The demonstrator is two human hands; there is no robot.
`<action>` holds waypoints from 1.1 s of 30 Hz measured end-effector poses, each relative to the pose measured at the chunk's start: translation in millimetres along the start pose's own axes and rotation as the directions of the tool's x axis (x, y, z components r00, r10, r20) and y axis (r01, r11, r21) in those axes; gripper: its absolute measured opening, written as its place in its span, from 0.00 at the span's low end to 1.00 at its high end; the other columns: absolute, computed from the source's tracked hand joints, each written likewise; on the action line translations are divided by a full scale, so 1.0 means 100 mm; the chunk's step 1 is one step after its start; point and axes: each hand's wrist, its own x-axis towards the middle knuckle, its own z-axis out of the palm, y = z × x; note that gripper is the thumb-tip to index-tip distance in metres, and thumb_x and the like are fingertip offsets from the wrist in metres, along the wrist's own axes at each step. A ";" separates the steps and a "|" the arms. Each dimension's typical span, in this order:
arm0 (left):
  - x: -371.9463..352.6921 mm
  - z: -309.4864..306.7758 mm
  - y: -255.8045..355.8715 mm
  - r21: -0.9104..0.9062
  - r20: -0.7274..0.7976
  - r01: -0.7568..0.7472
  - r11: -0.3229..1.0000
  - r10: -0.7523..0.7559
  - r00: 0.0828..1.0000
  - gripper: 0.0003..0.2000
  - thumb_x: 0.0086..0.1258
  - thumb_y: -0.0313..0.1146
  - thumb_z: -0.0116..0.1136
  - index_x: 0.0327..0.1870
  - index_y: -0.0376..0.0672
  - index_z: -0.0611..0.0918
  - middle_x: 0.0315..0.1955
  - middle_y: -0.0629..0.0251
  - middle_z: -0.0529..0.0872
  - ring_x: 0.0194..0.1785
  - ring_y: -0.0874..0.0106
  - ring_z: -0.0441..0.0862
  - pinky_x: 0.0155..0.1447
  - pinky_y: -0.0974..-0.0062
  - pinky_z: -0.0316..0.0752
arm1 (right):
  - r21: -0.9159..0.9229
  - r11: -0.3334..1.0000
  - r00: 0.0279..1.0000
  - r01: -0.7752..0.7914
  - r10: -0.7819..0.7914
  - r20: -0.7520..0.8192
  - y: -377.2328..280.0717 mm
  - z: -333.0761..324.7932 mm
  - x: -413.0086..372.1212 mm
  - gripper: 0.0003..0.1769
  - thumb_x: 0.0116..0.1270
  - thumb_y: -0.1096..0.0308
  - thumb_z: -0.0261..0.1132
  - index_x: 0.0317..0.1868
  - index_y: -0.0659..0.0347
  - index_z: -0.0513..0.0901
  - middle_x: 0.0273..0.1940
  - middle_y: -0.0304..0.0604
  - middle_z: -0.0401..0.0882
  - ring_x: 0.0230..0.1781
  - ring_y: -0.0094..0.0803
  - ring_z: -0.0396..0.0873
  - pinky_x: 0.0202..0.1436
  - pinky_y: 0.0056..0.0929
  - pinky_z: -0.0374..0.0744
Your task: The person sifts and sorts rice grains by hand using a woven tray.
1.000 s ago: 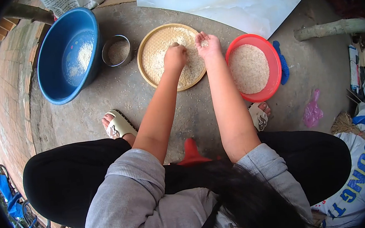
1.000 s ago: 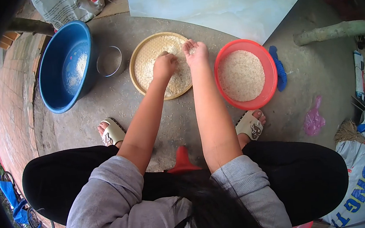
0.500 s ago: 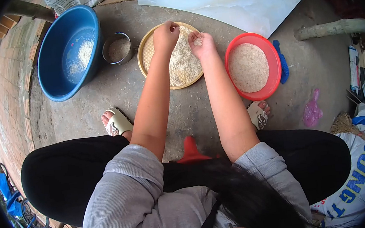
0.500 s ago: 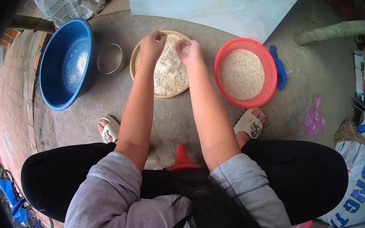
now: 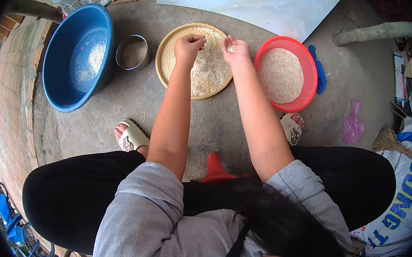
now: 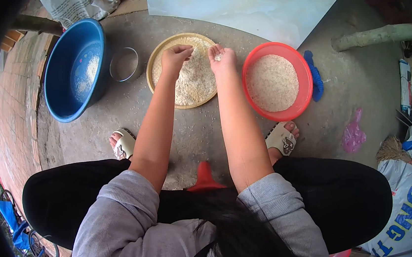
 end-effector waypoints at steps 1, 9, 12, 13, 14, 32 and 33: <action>-0.01 0.00 0.18 -0.206 0.105 -0.004 0.979 0.026 0.994 0.08 0.58 0.30 0.65 0.35 0.37 0.85 0.30 0.67 0.86 0.33 0.80 0.80 0.37 0.80 0.75 | -0.016 1.000 1.000 -0.008 0.008 0.000 0.01 0.01 -0.01 0.13 0.68 0.71 0.42 0.42 0.71 0.71 0.38 0.49 0.73 0.37 0.37 0.76 0.43 0.34 0.82; 0.06 -0.03 0.36 0.377 0.179 -0.398 0.836 0.356 0.917 0.13 0.54 0.35 0.66 0.39 0.39 0.84 0.36 0.54 0.85 0.38 0.63 0.84 0.43 0.71 0.77 | -0.094 0.994 0.991 -0.051 0.062 0.119 0.08 0.05 -0.03 0.15 0.69 0.69 0.43 0.40 0.73 0.72 0.36 0.49 0.72 0.37 0.37 0.75 0.45 0.33 0.82; -0.08 0.06 0.07 0.439 0.150 -0.356 0.825 0.324 0.934 0.13 0.53 0.34 0.66 0.39 0.40 0.84 0.37 0.56 0.84 0.39 0.62 0.83 0.44 0.69 0.77 | -0.083 0.995 0.992 -0.058 0.067 0.111 0.05 0.07 -0.05 0.15 0.69 0.69 0.43 0.39 0.72 0.72 0.36 0.49 0.73 0.36 0.37 0.76 0.45 0.32 0.82; -0.18 0.10 0.01 0.509 0.185 -0.362 0.781 0.311 0.932 0.12 0.50 0.34 0.66 0.37 0.43 0.84 0.37 0.55 0.82 0.41 0.58 0.81 0.46 0.65 0.76 | -0.063 0.996 0.990 -0.061 0.069 0.122 0.04 0.05 -0.05 0.15 0.69 0.70 0.43 0.39 0.73 0.72 0.36 0.50 0.73 0.36 0.37 0.76 0.45 0.32 0.82; -0.26 0.14 -0.05 0.520 0.229 -0.348 0.780 0.265 0.937 0.13 0.50 0.31 0.66 0.39 0.42 0.84 0.39 0.56 0.82 0.41 0.59 0.81 0.46 0.66 0.76 | -0.060 0.996 0.991 -0.061 0.067 0.119 0.04 0.04 -0.05 0.15 0.69 0.70 0.43 0.39 0.73 0.72 0.36 0.50 0.73 0.36 0.37 0.76 0.45 0.32 0.82; 0.01 -0.28 0.53 0.027 0.354 -0.047 0.999 0.035 0.934 0.17 0.67 0.42 0.58 0.47 0.36 0.81 0.41 0.63 0.84 0.46 0.73 0.80 0.49 0.75 0.75 | -0.159 0.983 0.995 -0.092 0.098 0.033 0.18 0.03 -0.10 0.14 0.70 0.67 0.45 0.40 0.71 0.72 0.36 0.46 0.73 0.33 0.33 0.74 0.35 0.27 0.79; 0.04 -0.28 0.40 -0.095 0.207 0.032 0.995 -0.012 0.978 0.18 0.68 0.43 0.56 0.48 0.35 0.81 0.43 0.60 0.83 0.47 0.71 0.80 0.51 0.74 0.74 | -0.178 0.978 0.991 -0.109 0.120 0.053 0.18 0.00 -0.03 0.13 0.70 0.66 0.48 0.40 0.69 0.72 0.33 0.45 0.73 0.30 0.32 0.73 0.30 0.26 0.76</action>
